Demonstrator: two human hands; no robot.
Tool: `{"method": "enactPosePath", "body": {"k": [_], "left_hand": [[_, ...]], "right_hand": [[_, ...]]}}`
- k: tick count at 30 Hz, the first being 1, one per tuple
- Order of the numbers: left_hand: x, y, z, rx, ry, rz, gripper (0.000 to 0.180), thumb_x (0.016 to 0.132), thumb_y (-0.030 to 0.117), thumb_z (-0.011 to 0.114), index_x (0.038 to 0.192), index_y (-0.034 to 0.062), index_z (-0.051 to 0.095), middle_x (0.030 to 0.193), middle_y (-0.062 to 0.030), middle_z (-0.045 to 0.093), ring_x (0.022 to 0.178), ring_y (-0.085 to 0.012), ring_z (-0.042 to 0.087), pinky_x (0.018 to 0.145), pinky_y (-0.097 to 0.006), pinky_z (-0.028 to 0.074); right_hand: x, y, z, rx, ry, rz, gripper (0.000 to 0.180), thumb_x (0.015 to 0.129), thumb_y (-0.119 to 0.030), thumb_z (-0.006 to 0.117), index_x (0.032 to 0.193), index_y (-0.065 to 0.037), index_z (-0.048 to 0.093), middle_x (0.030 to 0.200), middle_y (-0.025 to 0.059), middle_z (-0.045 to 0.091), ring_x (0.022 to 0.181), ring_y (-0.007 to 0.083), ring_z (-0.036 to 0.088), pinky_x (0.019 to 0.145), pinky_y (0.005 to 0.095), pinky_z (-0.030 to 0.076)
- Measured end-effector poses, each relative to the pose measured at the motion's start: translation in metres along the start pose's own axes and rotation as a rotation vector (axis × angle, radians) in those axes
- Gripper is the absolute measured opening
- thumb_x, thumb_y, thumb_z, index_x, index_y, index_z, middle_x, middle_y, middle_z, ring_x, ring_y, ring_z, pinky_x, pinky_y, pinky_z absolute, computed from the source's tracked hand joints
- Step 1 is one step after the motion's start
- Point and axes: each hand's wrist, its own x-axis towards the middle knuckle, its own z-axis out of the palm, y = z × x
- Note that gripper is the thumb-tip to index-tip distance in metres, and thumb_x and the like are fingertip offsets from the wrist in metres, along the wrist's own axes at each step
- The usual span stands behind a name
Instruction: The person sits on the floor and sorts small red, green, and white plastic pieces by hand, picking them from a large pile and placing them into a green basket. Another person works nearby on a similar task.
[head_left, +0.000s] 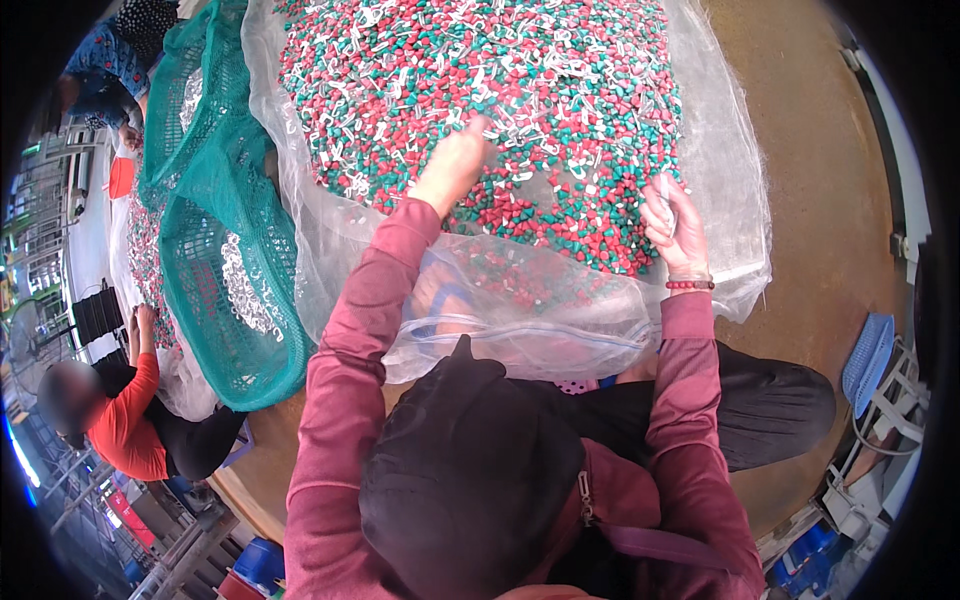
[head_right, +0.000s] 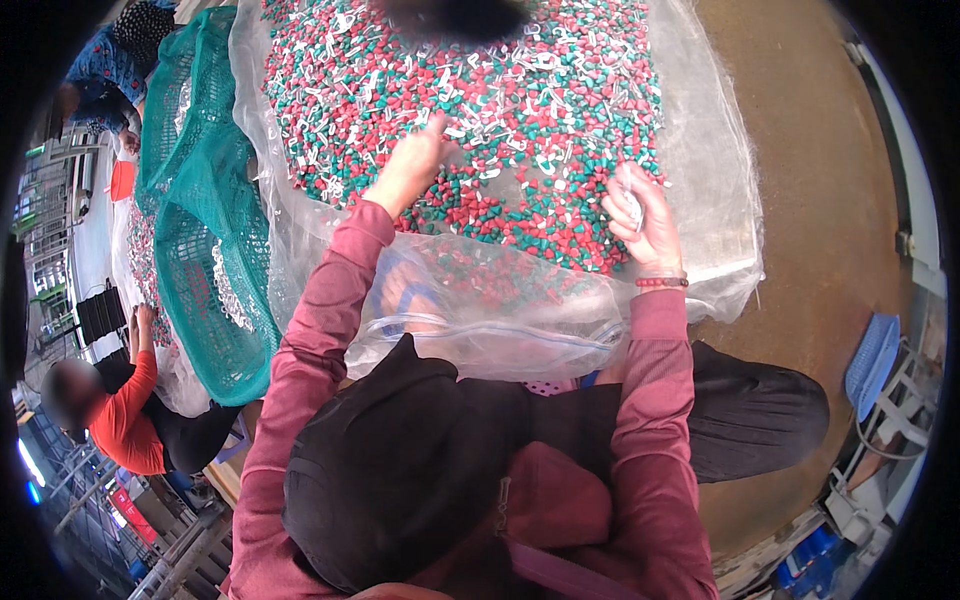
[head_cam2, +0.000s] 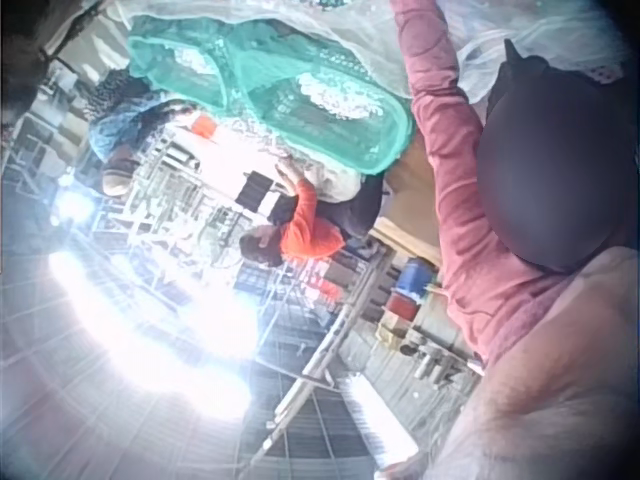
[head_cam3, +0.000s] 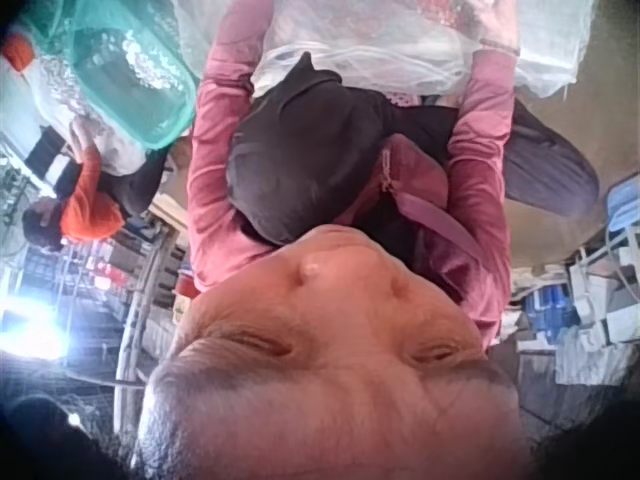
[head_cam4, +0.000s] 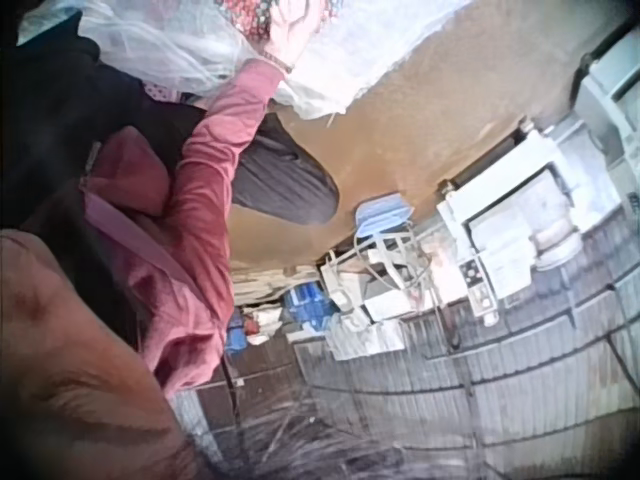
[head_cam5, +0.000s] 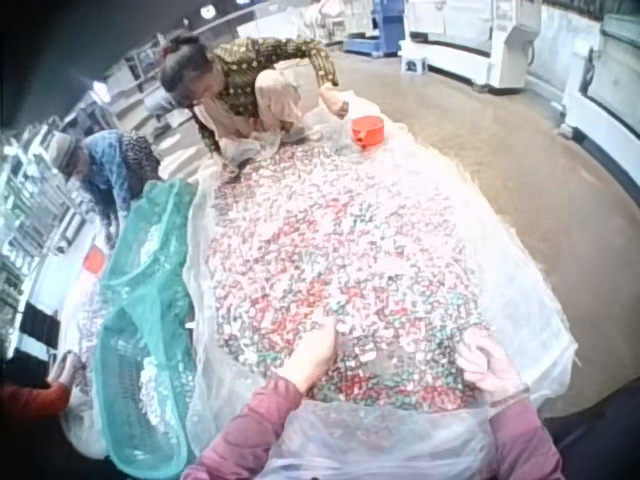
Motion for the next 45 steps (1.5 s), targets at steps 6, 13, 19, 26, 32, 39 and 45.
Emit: {"method": "enactPosePath", "body": {"k": [6,13,19,26,32,39,45], "left_hand": [[-0.011,0.037,0.049,0.397,-0.120,0.195,0.020,0.077,0.001,0.057,0.095,-0.0024,0.048,0.077,-0.0174,0.062,0.076,-0.0307,0.065,0.062,-0.036,0.053],[-0.002,0.048,0.051,0.453,-0.221,0.146,0.014,0.079,0.010,0.057,0.085,-0.0015,0.054,0.078,-0.0180,0.063,0.077,-0.0293,0.066,0.064,-0.035,0.054],[-0.015,0.031,-0.022,-1.153,-0.280,-0.357,0.018,0.088,0.019,0.054,0.090,0.0020,0.056,0.068,-0.0015,0.052,0.047,-0.0085,0.047,0.037,-0.020,0.035],[-0.035,0.025,-0.052,-2.385,-0.225,0.167,0.016,0.087,0.018,0.049,0.085,0.0028,0.044,0.067,-0.0031,0.039,0.042,-0.0053,0.033,0.028,-0.016,0.026],[-0.010,0.034,-0.051,-2.124,-0.263,-0.145,0.024,0.095,0.025,0.046,0.088,0.0024,0.047,0.068,-0.0001,0.039,0.044,-0.0026,0.033,0.029,-0.014,0.026],[0.062,0.081,0.021,-0.519,-0.340,0.019,0.028,0.091,0.027,0.051,0.096,0.0010,0.060,0.077,-0.0075,0.060,0.064,-0.0180,0.060,0.052,-0.031,0.044],[0.079,0.120,0.095,0.208,-0.263,0.305,0.011,0.076,0.003,0.056,0.079,-0.0032,0.063,0.086,-0.0211,0.064,0.083,-0.0332,0.064,0.074,-0.040,0.052]], "right_hand": [[-0.006,-0.002,0.021,-0.024,-0.082,-0.059,0.021,0.094,-0.023,0.047,0.082,-0.006,0.043,0.067,0.0029,0.040,0.050,0.0072,0.036,0.031,0.0156,0.023],[0.048,0.035,0.002,-1.066,0.341,0.048,0.018,0.090,-0.018,0.052,0.095,-0.003,0.061,0.064,0.0016,0.053,0.050,0.0087,0.046,0.042,0.0231,0.035],[0.078,0.077,-0.002,-2.328,0.381,-0.135,0.017,0.085,-0.008,0.044,0.095,0.005,0.048,0.078,0.0237,0.062,0.073,0.0377,0.064,0.061,0.0448,0.051],[0.105,0.086,0.010,-2.450,0.370,0.002,0.018,0.085,-0.009,0.045,0.097,0.005,0.048,0.081,0.0218,0.063,0.072,0.0342,0.065,0.061,0.0422,0.052],[0.081,0.063,0.010,-1.869,0.376,0.113,0.017,0.089,-0.014,0.045,0.098,0.000,0.046,0.075,0.0156,0.062,0.058,0.0264,0.061,0.052,0.0374,0.047],[0.021,0.043,0.007,0.047,0.240,0.288,0.015,0.096,-0.018,0.045,0.086,-0.006,0.046,0.063,-0.0020,0.035,0.046,0.0039,0.028,0.032,0.0165,0.021],[-0.009,0.041,0.008,0.305,0.064,-0.018,0.019,0.096,-0.020,0.045,0.099,-0.002,0.050,0.062,-0.0007,0.031,0.046,0.0053,0.028,0.032,0.0156,0.023]]}}
